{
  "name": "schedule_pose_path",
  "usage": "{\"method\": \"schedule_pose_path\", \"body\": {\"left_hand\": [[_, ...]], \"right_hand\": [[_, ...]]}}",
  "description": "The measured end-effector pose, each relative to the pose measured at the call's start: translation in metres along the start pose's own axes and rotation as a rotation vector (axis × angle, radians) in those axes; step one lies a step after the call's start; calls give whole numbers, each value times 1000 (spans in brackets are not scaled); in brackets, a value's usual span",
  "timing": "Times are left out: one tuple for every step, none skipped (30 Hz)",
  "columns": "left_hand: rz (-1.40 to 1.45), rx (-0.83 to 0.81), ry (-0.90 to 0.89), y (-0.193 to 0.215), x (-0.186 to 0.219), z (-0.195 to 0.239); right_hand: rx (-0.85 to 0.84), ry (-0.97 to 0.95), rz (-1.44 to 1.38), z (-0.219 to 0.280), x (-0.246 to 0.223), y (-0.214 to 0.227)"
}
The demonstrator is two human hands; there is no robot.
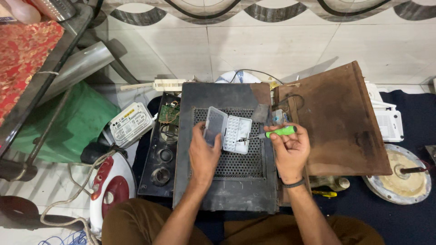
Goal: The person is sitting on the floor and using a screwdriver to manipulate small components inside a plastic case. They repeatedly open and close the case, adjust the components, and place the case on a perforated metal surface.
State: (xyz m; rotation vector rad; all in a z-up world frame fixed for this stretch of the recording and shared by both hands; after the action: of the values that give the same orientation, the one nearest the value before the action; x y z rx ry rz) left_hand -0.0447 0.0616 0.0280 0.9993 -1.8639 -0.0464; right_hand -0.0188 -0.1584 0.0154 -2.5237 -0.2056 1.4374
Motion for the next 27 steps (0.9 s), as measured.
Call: {"method": "schedule_pose_path", "body": {"left_hand": [[-64, -41, 0, 2, -2, -1], [-129, -81, 2, 7, -5, -5], [-194, -122, 3, 12, -8, -7], [-202, -140, 20, 18, -9, -9], [-211, -157, 38, 23, -11, -11], [-219, -175, 56, 28, -12, -11], [-214, -157, 26, 32, -12, -11], [-208, -137, -8, 37, -12, -10], [-202, -117, -42, 41, -11, -8], [-186, -123, -73, 45, -10, -4], [-170, -129, -103, 49, -9, 2], [-153, -132, -137, 53, -9, 7], [-94, -180, -183, 57, -8, 12], [-33, -231, -231, 61, -7, 18], [27, -282, -279, 63, -7, 22], [150, -321, -303, 64, -6, 26], [273, -359, -326, 63, -5, 31], [396, -392, -351, 63, -4, 34], [416, -452, -241, 62, -4, 37], [436, -514, -131, 60, -4, 41], [456, -576, -21, 59, -4, 45], [463, -587, -18, 57, -4, 49], [470, -598, -14, 55, -5, 53], [476, -609, -13, 54, -6, 55], [503, -595, -107, 53, -7, 57], [531, -581, -201, 52, -8, 58], [559, -567, -295, 51, -10, 59]], "right_hand": [[-6, 3, -3, 0, 0, 1], [-12, 4, -7, 1, 1, 0], [-18, 6, -11, 1, 2, 0], [-43, -1, -19, 2, 3, 0], [-68, -7, -28, 2, 4, 1], [-94, -14, -36, 3, 4, 1], [-150, -29, -31, 5, 5, 1], [-206, -40, -27, 6, 5, 1], [-262, -50, -23, 8, 5, 0], [-289, -60, -26, 11, 5, -2], [-315, -70, -29, 16, 5, -4], [-342, -75, -32, 19, 5, -7], [-365, -90, -21, 21, 5, -10], [-386, -104, -8, 24, 5, -13], [-406, -118, 5, 26, 5, -14], [-423, -137, 4, 30, 4, -15], [-441, -156, 3, 33, 3, -16], [-463, -171, 1, 34, 2, -18], [-486, -145, 46, 36, 1, -19], [-508, -119, 92, 38, -1, -20], [-530, -92, 139, 40, -2, -20], [-529, -79, 181, 42, -3, -21], [-529, -65, 223, 45, -3, -21], [-527, -50, 265, 47, -3, -23], [-515, -34, 274, 49, -3, -24], [-504, -18, 285, 52, -3, -25], [-492, -3, 295, 54, -3, -26]]}}
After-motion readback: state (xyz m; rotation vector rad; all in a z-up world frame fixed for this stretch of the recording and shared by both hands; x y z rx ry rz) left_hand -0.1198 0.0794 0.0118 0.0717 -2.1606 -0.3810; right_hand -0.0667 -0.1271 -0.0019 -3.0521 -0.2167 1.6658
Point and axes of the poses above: each hand's wrist, its own z-axis away from the middle knuckle, its own y-axis out of the back of the hand, x = y × z, the point moved 1 cm from there along -z, towards the middle knuckle, and after that the axes turned 4 degrees about z, right-handed, at the moved point
